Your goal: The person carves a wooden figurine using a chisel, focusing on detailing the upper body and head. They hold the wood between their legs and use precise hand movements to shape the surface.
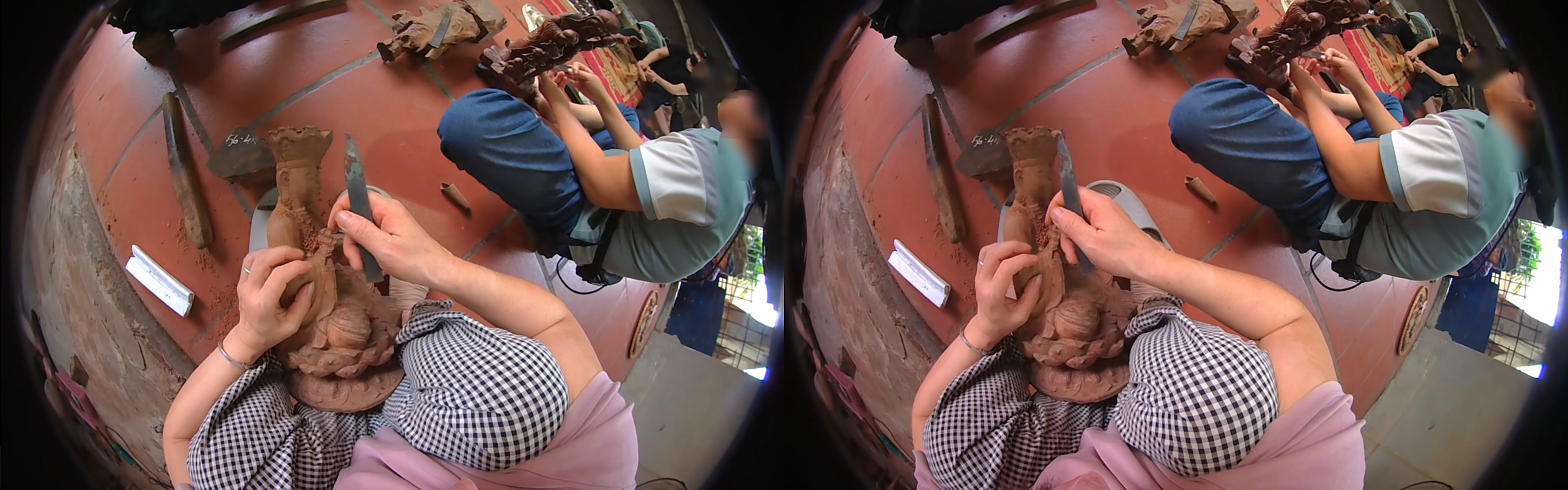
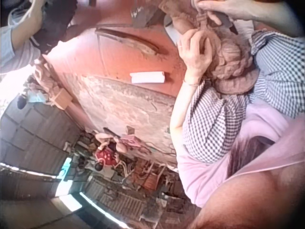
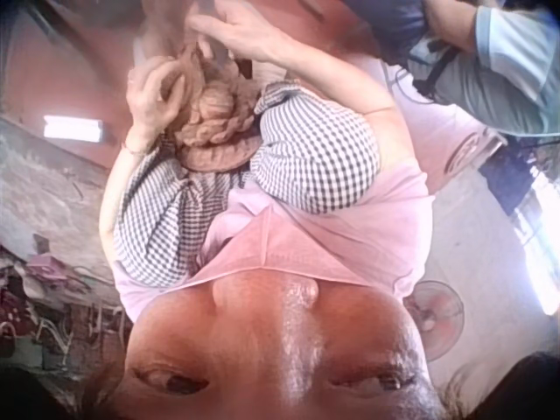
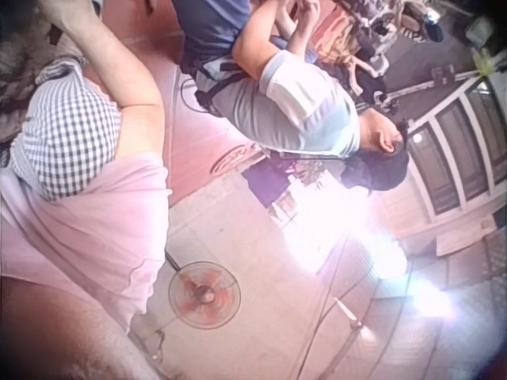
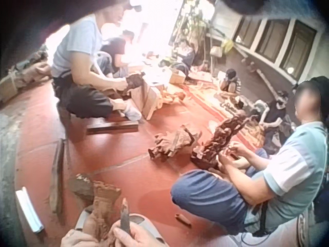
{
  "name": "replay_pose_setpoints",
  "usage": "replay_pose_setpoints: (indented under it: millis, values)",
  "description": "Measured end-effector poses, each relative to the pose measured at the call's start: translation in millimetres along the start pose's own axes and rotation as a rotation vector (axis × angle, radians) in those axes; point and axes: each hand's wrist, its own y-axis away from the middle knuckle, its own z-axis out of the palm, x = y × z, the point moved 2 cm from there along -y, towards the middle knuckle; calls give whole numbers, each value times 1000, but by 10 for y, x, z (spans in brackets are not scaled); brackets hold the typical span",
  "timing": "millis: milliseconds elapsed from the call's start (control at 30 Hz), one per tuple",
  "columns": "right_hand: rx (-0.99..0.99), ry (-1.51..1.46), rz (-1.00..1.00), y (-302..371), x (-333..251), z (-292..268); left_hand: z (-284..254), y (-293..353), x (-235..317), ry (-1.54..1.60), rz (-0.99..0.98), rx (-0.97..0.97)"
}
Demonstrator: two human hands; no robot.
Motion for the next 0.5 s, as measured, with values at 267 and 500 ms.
replay_pose_setpoints:
  millis: [267,500]
  values:
    - [51,-61,64,183,261,32,115,118,-147,12,-106,-49]
    - [139,-98,234,416,509,134,144,160,-278,18,-39,-15]
